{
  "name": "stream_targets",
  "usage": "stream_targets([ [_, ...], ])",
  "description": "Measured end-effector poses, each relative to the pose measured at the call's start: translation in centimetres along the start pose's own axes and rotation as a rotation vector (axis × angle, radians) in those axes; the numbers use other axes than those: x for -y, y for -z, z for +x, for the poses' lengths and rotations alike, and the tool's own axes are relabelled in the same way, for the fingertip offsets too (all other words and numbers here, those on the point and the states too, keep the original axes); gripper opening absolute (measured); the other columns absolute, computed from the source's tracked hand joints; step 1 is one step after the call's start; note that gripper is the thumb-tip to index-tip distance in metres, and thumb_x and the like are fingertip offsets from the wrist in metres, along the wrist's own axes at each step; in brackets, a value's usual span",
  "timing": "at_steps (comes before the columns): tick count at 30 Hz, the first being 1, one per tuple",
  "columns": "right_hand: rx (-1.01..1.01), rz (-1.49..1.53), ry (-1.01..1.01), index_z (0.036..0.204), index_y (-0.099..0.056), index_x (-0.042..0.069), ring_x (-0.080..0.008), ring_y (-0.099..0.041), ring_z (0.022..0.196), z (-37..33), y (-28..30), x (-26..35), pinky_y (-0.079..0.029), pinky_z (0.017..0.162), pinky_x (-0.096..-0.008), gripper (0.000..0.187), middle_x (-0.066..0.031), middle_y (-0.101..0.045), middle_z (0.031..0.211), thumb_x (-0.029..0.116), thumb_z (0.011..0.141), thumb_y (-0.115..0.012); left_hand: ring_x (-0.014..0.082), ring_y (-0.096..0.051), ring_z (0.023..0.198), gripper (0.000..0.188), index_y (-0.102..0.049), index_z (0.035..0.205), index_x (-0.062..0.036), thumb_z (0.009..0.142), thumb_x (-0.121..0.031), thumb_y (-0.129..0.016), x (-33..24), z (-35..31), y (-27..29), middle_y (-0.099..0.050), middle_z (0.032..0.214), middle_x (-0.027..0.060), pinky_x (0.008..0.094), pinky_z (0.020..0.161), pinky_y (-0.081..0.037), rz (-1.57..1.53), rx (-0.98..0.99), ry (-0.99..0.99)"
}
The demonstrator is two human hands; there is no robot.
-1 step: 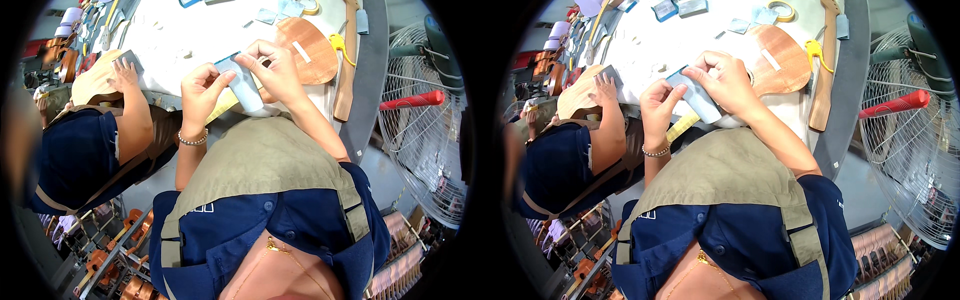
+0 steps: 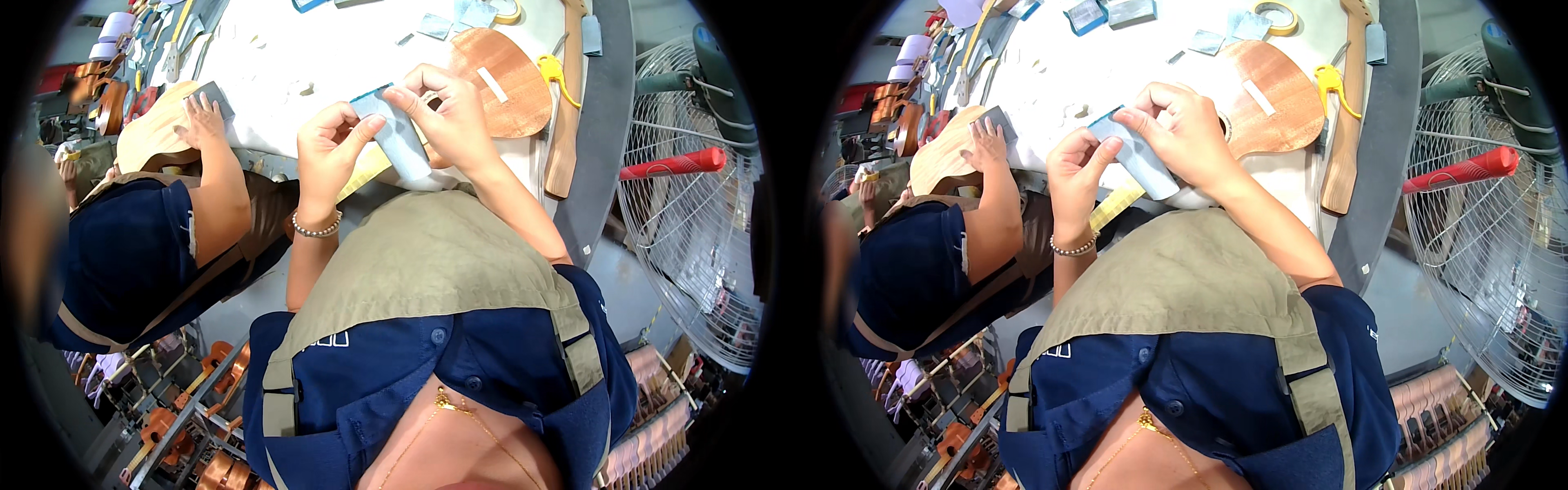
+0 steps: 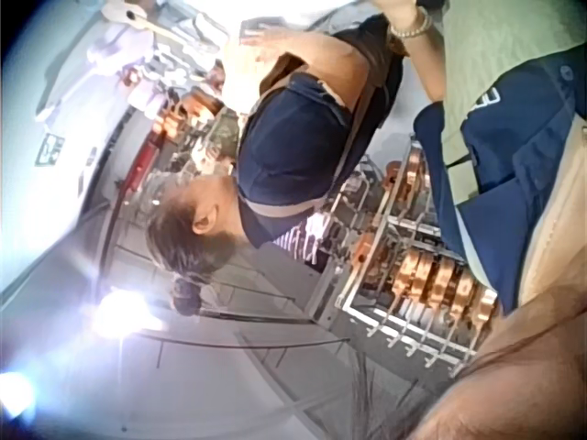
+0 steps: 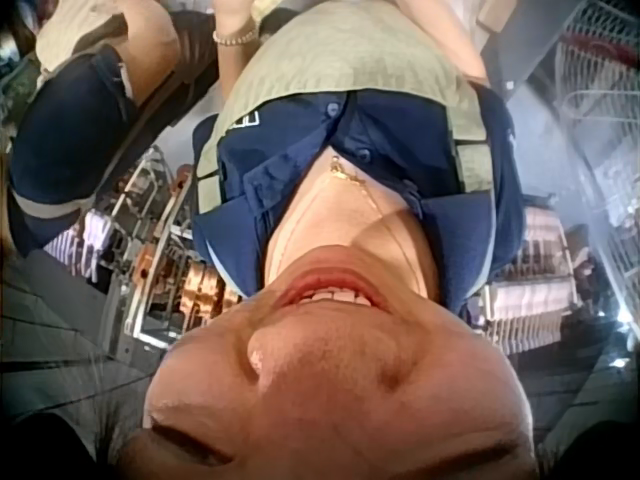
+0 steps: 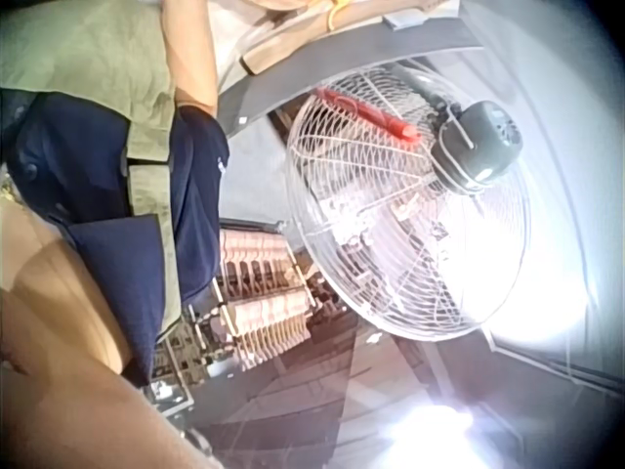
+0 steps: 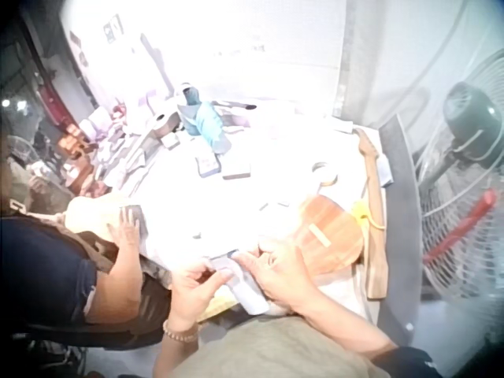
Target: The person sands a wooden guitar body and neck using sandpaper, then applies masking tape to the neck. The person continues sanding the body and neck, handling sandpaper and tape throughout.
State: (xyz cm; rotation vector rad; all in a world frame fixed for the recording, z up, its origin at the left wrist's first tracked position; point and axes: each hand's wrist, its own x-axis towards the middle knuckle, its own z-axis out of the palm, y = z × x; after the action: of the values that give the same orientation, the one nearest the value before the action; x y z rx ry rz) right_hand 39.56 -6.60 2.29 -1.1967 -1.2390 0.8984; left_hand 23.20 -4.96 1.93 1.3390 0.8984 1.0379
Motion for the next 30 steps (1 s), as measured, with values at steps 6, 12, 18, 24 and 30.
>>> stream_targets([
  [6,-0.013,0.09,-0.053,0.079,-0.061,0.001,-0.0037,-0.05,0.065,0.6,0.4,-0.3,-0.04,0.059,-0.0197,0.021,0.001,-0.058,0.069,0.021,0.086,-0.064,0.0068,-0.056,0.069,0.009,-0.06,0.084,0.0032,0.082,-0.003,-0.066,1.6,-0.9,0.0,-0.061,0.075,0.002,0.0196,0.064,-0.046,-0.095,0.033,0.067],
  [12,0.164,0.026,-0.189,0.08,-0.062,0.0,-0.0058,-0.049,0.061,-0.8,0.3,-2.4,-0.041,0.056,-0.0221,0.023,-0.001,-0.059,0.067,0.022,0.082,-0.067,0.0062,-0.055,0.068,0.007,-0.06,0.084,0.0018,0.082,-0.003,-0.066,1.8,-0.6,0.4,-0.061,0.074,0.0009,0.0195,0.065,-0.046,-0.082,-0.09,-0.002],
  [18,0.125,-0.162,-0.155,0.081,-0.059,0.0,-0.0051,-0.049,0.063,-1.4,0.1,-1.3,-0.041,0.058,-0.0218,0.021,0.0009,-0.057,0.07,0.019,0.082,-0.068,0.0039,-0.052,0.066,0.01,-0.057,0.081,-0.0009,0.081,-0.002,-0.067,2.3,-0.8,0.2,-0.057,0.071,-0.0021,0.0177,0.061,-0.043,-0.109,-0.035,0.078],
  [24,0.261,0.011,-0.146,0.083,-0.059,0.0,-0.0036,-0.046,0.065,-2.9,-0.8,-2.4,-0.04,0.061,-0.0201,0.019,0.0031,-0.054,0.07,0.017,0.081,-0.069,0.0037,-0.051,0.067,0.014,-0.053,0.077,-0.003,0.081,-0.001,-0.066,3.7,-2.7,0.9,-0.059,0.074,-0.0014,0.0174,0.061,-0.04,-0.203,-0.092,0.005],
  [30,0.434,0.349,0.114,0.134,-0.04,0.004,-0.0223,-0.035,0.125,-6.0,-2.4,-2.5,-0.028,0.103,-0.0357,0.078,-0.0117,-0.038,0.135,0.047,0.075,-0.068,0.0083,-0.055,0.072,0.015,-0.056,0.092,-0.0011,0.085,-0.012,-0.065,5.8,-7.4,-1.8,-0.061,0.084,0.0027,0.0223,0.066,-0.045,-0.616,-0.112,0.135],
])
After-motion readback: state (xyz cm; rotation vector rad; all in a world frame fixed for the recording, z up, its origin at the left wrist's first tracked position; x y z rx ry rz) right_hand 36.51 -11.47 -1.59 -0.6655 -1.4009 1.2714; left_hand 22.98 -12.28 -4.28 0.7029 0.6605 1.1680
